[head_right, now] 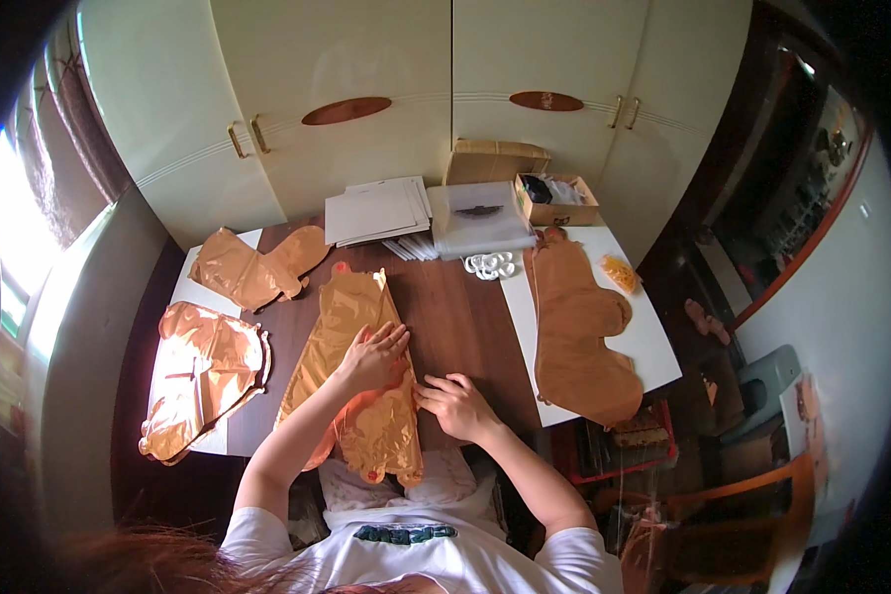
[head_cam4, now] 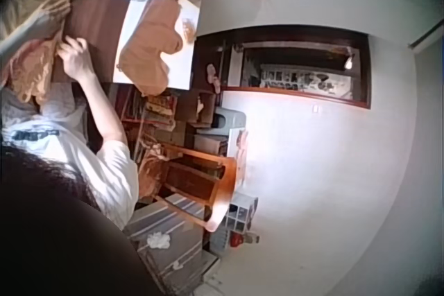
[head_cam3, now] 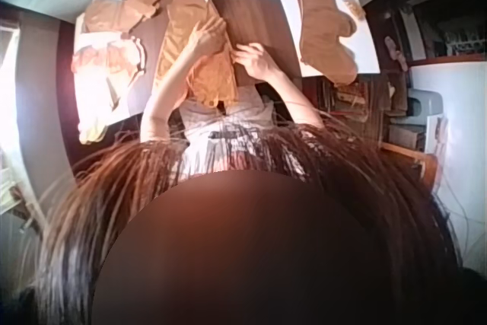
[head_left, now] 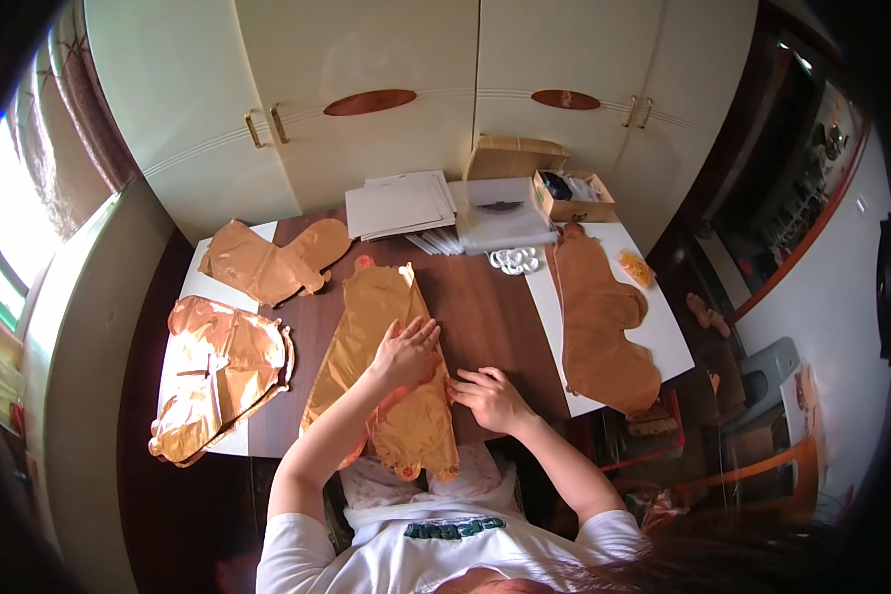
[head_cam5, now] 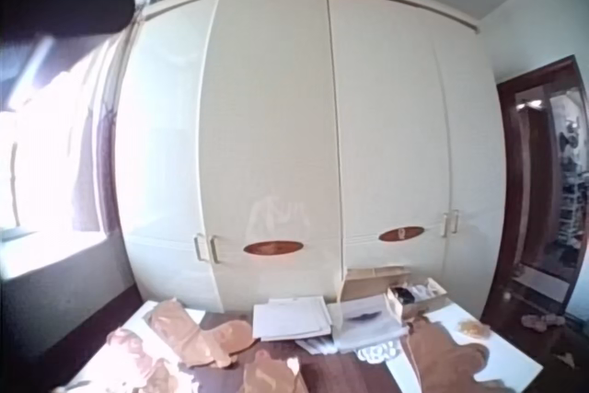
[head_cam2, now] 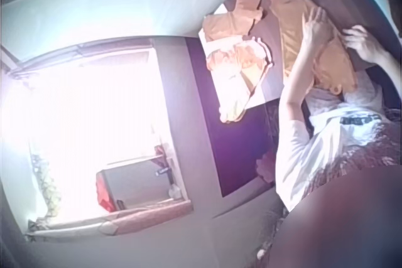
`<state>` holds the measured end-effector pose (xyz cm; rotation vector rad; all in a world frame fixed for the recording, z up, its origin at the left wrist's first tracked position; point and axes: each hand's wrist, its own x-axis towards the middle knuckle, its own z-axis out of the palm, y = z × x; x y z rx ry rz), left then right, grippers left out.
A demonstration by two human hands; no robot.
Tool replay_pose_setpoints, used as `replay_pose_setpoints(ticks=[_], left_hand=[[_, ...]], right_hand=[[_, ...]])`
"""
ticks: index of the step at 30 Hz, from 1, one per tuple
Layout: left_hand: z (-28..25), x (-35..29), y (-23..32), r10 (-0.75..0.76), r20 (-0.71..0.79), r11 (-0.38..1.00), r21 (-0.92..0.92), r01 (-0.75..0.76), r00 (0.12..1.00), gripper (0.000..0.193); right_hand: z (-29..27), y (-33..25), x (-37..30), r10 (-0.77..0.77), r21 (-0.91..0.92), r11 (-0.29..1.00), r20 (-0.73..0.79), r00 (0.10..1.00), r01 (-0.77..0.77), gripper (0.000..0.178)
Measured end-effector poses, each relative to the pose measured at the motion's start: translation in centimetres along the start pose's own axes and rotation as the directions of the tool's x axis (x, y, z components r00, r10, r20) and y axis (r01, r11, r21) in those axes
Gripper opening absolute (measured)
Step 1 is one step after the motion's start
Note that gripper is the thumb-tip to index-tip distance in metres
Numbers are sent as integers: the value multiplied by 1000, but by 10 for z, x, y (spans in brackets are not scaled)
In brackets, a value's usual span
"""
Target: Folding and placing metallic foil balloons into plastic sleeves with cardboard inserts for retail packaging.
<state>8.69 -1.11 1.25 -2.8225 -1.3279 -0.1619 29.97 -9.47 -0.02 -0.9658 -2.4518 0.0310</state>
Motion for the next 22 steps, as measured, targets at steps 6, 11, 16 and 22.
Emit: replay_pose_setpoints(ticks=[6, 11, 16, 22], left_hand=[[-3, 19, -12, -52, 111, 999, 16, 51, 992, 63], [-6, 33, -24, -90, 177, 995, -26, 96, 980, 65], [-5, 47, -38, -147, 213, 985, -58, 163, 966, 70], [-7, 62, -53, -175, 248, 978, -70, 198, 953, 77]], right_hand=[[-1, 2, -2, 6, 7, 1000, 3, 1000, -6, 28], [-1, 0, -1, 11, 10, 1000, 5, 1000, -11, 29], [-3, -1, 0, 16, 13, 1000, 4, 1000, -16, 29], [0, 1, -1, 22, 13, 1000, 23, 999, -22, 29]])
